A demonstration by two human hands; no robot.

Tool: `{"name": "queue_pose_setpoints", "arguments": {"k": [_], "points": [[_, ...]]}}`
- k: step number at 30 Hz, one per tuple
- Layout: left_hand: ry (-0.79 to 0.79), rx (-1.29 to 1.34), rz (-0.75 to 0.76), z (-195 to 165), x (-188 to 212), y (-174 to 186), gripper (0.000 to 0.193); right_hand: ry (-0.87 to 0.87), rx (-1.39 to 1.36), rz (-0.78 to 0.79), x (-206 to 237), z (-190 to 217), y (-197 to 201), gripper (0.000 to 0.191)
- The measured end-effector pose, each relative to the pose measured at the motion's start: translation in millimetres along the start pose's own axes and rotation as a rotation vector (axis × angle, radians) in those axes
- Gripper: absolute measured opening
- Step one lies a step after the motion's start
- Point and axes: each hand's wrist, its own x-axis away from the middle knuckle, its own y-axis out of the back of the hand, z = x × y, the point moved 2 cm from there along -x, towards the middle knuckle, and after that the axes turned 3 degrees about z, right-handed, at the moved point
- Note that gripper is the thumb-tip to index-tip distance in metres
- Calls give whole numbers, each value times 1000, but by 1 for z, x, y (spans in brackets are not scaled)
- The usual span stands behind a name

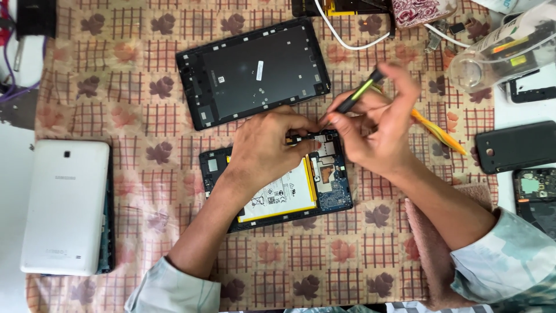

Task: The person repairs an opened Samsung tablet on a workbench, using a small screwdriver to unscrew and adjust components on the exposed motherboard next to the battery. They hold the board steady with one hand while working the screwdriver with the other, and briefly move a white tablet cover aside during the work.

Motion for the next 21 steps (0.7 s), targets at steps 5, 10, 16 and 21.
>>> {"name": "queue_pose_setpoints", "arguments": {"k": [5,10,16,21], "points": [[-77,-4,-89,-2,2,-4,15,-149,-171,-55,3,-2,10,67],[-258,-166,-259,-5,8,-16,7,-169,-129,-44,5,-2,10,67],[-319,-395,-311,-6,9,-30,7,-192,-188,-79,8,3,11,69],[-274,-248,-307,-5,5,-24,4,-194,-215,-96,5,5,12,70]]}}
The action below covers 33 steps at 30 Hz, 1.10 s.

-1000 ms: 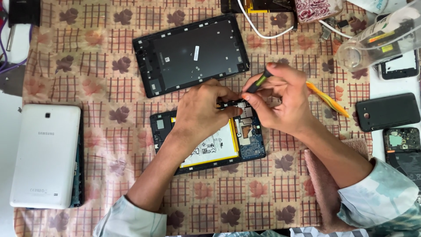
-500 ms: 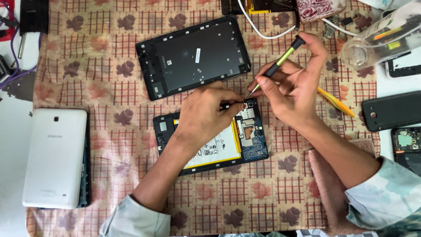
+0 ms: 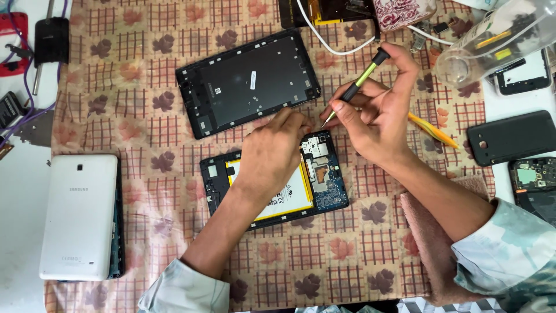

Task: The person repairs an opened Samsung tablet on a workbench, using a small screwdriver to unscrew and adjust components on the exposed motherboard next to the battery. They hold the board steady with one hand while working the screwdriver with the other, and briefly move a white tablet cover aside during the work.

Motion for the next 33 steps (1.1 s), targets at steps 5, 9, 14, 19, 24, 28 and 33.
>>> {"name": "queue_pose_setpoints", "arguments": {"k": [5,9,14,19,24,28,33], "points": [[-125,86,-16,-1,2,7,7,-20,5,5,2,0,0,70],[-164,-240,4,-7,5,-1,4,-16,46,4,3,-2,1,71],[-168,-301,-21,-8,3,-3,17,-6,13,-15,4,-3,2,71],[-2,191,-38,6,-2,3,14,12,98,-71,1,-8,6,71],[254,1022,-15,23,-6,-7,7,17,51,-94,4,-12,10,73],[348,1327,-61,33,-7,-10,18,42,101,-138,3,-11,8,72],[570,1507,-67,39,-6,-13,12,280,123,-97,-4,2,-1,68]]}}
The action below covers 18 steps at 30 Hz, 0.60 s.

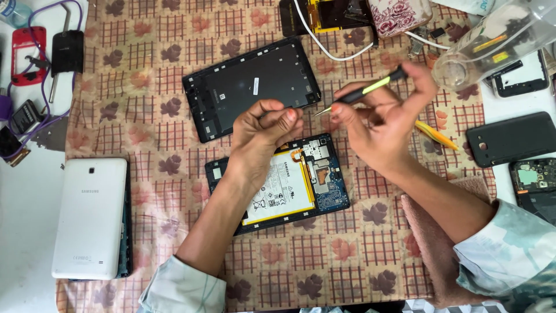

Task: The person repairs an opened Samsung tablet on a workbench, using a small screwdriver to unscrew and adjust components on the exposed motherboard next to the battery. They hold the board steady with one hand while working the screwdriver with the other, and briefly move a white tablet cover aside during the work.

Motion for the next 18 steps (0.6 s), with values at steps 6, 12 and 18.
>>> {"name": "queue_pose_setpoints", "arguments": {"k": [6,12,18], "points": [[6,34,-6,2,-4,7,12,56,206,91,3,20,-8,65],[8,101,15,2,-5,9,12,73,151,73,-1,22,-7,55],[48,94,-52,-1,-5,9,16,151,260,95,-1,26,-12,50]]}}
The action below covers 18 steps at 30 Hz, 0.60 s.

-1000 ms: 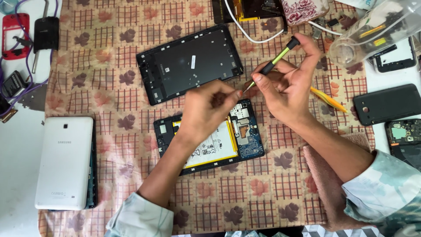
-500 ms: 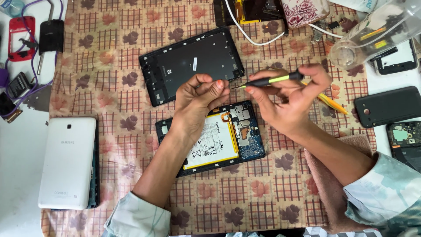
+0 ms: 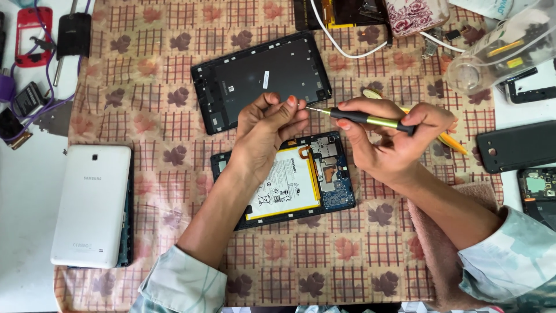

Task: The person repairs an opened Samsung tablet on a workbench, using a small screwdriver to unscrew and adjust components on the exposed motherboard next to the battery. They hold the board steady with one hand while working the screwdriver with the other, and briefly move a white tablet cover aside during the work.

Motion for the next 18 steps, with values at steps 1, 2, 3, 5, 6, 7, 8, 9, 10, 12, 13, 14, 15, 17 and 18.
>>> {"name": "queue_pose_setpoints", "arguments": {"k": [1,2,3,5,6,7,8,9,10,12,13,14,15,17,18], "points": [[-4,-4,0,-1,1,-1,17,26,17,5,0,0,-1,49],[-7,-10,1,-1,2,-2,17,52,34,8,-1,0,-2,48],[-11,-16,4,-2,2,-3,18,79,53,12,-1,0,-4,48],[-2,-12,-2,-3,3,-4,19,93,46,39,-1,0,-4,46],[3,-9,-5,-3,4,-5,19,100,43,54,0,0,-4,45],[3,-11,-4,-3,4,-5,19,101,59,44,1,0,-3,47],[2,-14,-4,-4,4,-5,19,104,74,35,1,-1,-4,48],[1,-16,-4,-5,4,-4,19,107,89,26,1,-1,-4,50],[2,-16,-5,-5,3,-4,19,101,88,33,2,-1,-3,49],[6,-16,-7,-4,3,-5,20,89,86,49,2,-1,-4,49],[6,-19,-8,-4,3,-5,20,90,87,48,1,-1,-4,50],[6,-23,-9,-5,3,-5,20,91,88,46,0,-1,-4,51],[6,-27,-10,-5,3,-5,20,92,89,44,-1,-1,-5,51],[4,-23,-11,-5,4,-6,21,137,73,39,-3,0,-4,46],[3,-22,-12,-5,4,-6,21,159,64,37,-3,1,-4,44]]}}
